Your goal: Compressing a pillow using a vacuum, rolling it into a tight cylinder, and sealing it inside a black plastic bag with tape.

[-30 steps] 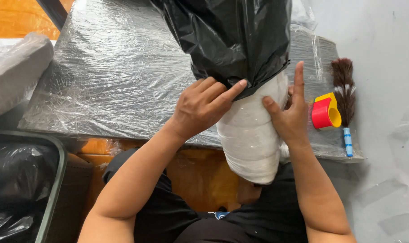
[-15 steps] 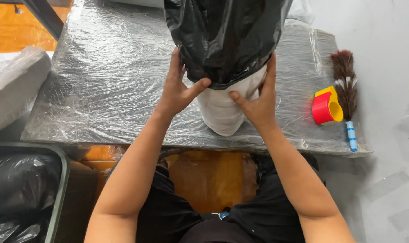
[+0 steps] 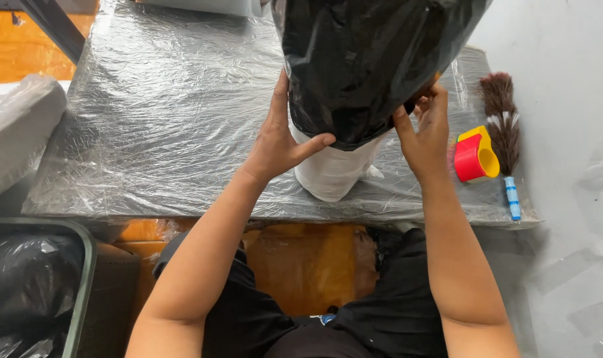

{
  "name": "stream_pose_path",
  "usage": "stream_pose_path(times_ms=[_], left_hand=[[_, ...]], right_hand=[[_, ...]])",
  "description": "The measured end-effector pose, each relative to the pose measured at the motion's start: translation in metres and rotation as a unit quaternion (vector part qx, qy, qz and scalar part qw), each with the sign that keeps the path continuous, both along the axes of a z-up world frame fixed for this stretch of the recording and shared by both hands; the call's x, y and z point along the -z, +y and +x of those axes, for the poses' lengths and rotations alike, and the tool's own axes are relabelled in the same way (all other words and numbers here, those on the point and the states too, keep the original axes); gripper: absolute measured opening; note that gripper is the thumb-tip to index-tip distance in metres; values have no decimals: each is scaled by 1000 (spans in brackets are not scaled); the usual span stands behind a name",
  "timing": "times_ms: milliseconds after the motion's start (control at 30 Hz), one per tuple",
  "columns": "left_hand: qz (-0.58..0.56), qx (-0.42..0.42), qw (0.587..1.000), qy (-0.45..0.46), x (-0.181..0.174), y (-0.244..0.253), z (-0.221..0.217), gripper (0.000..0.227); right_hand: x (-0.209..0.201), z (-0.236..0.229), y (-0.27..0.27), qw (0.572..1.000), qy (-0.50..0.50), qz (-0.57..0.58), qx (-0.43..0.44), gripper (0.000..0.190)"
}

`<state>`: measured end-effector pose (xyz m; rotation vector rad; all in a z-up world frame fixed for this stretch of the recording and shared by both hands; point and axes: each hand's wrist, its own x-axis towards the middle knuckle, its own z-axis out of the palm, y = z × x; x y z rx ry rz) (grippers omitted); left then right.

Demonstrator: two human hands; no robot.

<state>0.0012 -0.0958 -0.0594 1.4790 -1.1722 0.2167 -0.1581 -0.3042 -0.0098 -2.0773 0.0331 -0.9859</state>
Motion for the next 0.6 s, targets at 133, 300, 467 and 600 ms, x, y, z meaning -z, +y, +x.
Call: stream_pose_path(times_ms=[133,300,467,600], left_hand=[[26,-4,1000,9,3,-1,0,127],[67,-11,996,55,2,2,-3,133],[131,-14,988,81,19,4,-1,134],[169,8,981,97,31,10,0,129]], right_hand=[[12,-10,-14,998,55,-20,-2,45],[59,-9,-42,991,123,54,-8,68],[54,-14,-40,981,188,53,-11,66],[42,-15,-32,964,262,31,-1,66]])
